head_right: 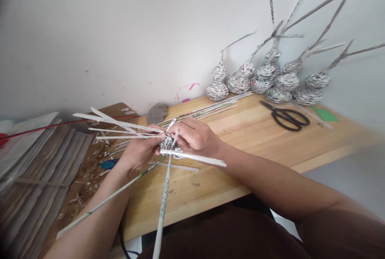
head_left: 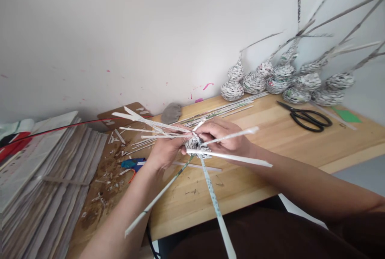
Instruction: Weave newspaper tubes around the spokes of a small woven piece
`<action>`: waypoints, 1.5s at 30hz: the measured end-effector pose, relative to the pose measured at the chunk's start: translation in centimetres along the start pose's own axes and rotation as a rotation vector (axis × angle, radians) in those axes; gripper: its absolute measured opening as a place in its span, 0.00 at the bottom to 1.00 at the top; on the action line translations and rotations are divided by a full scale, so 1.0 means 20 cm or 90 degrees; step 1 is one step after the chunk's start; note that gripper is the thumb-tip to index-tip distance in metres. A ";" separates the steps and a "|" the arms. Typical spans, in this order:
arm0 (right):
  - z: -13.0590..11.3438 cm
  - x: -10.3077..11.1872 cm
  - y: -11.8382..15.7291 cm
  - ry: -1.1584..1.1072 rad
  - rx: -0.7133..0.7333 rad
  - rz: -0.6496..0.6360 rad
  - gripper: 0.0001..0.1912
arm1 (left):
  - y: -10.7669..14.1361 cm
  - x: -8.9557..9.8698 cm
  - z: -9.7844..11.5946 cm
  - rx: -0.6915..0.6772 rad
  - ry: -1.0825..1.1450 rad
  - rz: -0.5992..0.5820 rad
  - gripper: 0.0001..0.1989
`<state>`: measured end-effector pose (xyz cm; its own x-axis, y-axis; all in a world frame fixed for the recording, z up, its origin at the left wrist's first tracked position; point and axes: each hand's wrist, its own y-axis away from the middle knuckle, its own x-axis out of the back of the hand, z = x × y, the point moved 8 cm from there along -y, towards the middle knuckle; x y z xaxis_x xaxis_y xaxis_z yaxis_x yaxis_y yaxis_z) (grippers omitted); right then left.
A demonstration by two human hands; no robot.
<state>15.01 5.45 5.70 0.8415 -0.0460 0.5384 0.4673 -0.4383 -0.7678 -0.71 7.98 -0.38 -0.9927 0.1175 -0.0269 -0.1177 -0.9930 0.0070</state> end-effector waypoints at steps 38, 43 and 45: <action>-0.17 0.06 0.01 0.048 0.187 0.101 0.19 | 0.04 0.05 0.12 -0.038 0.018 -0.011 0.17; -0.17 0.05 0.01 0.029 0.179 0.088 0.10 | 0.07 0.09 0.12 -0.056 -0.005 -0.002 0.15; -0.16 0.05 0.01 0.006 0.166 0.087 0.10 | 0.09 0.13 0.12 -0.057 0.001 0.018 0.14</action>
<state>15.08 2.33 7.17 0.8995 -0.0970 0.4260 0.4049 -0.1815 -0.8962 -3.54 6.44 1.94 -0.9955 0.0902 -0.0294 -0.0875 -0.9928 -0.0821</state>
